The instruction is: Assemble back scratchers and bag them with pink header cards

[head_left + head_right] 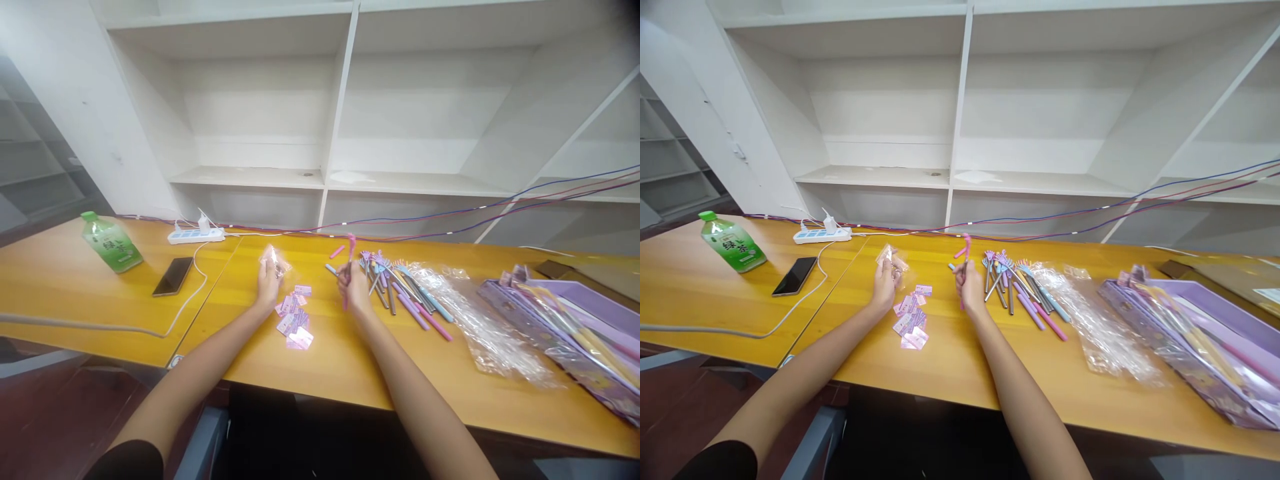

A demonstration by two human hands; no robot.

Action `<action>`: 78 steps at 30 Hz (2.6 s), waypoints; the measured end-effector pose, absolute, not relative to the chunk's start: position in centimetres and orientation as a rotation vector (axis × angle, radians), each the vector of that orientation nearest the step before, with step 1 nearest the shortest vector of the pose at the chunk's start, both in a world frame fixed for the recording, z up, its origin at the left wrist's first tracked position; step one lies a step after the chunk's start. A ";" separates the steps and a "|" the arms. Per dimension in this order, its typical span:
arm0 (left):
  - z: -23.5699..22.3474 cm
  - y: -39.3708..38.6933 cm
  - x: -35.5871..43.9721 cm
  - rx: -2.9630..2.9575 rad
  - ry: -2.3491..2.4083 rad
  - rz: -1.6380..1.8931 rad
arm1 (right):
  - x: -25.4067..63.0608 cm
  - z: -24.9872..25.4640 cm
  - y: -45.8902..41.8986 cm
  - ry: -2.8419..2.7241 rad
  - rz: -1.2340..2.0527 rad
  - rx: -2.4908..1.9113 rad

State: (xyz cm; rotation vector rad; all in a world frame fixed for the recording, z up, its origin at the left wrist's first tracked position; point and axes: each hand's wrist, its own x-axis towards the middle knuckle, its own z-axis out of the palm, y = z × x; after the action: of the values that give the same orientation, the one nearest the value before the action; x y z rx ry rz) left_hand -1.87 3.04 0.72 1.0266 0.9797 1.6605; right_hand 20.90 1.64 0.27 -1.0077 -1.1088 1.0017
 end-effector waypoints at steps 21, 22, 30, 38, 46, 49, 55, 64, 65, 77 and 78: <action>0.3 3.3 -1.6 0.881 0.852 1.681 | 19.6 -0.1 0.2 -1.972 0.343 -1.383; 0.3 3.3 -1.6 0.866 0.848 1.676 | 19.7 -0.1 0.3 -1.966 0.351 -1.386; 0.4 2.8 -1.4 0.984 0.801 1.578 | 19.9 -0.1 0.3 -1.966 0.368 -1.355; 0.1 2.5 -1.2 1.051 0.804 1.490 | 19.7 -0.2 0.2 -1.983 0.400 -1.308; 0.6 2.1 -1.2 1.158 0.800 1.416 | 20.2 -0.7 0.7 -1.973 0.425 -1.260; 0.6 2.0 -1.1 1.228 0.834 1.389 | 20.4 -0.8 0.9 -1.977 0.436 -1.241; -0.1 2.4 -1.0 1.251 0.815 1.324 | 20.3 -0.5 0.5 -2.014 0.458 -1.183; -1.1 2.3 -0.4 1.247 0.944 1.324 | 18.9 -0.2 -0.4 -1.880 0.597 -1.254; -1.2 2.4 -0.4 1.238 0.949 1.330 | 18.8 -0.2 -0.5 -1.879 0.591 -1.253; -0.5 4.7 -2.5 0.970 0.921 1.648 | 20.3 -1.2 0.9 -1.888 0.365 -1.329; -0.6 4.8 -2.6 0.965 0.922 1.645 | 20.3 -1.3 1.0 -1.891 0.336 -1.306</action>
State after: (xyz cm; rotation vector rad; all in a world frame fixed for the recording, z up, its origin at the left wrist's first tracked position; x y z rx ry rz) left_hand -2.56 4.76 -0.60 0.9646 0.9219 1.6447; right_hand 20.35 0.98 -1.26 -1.3055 -1.8914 0.3360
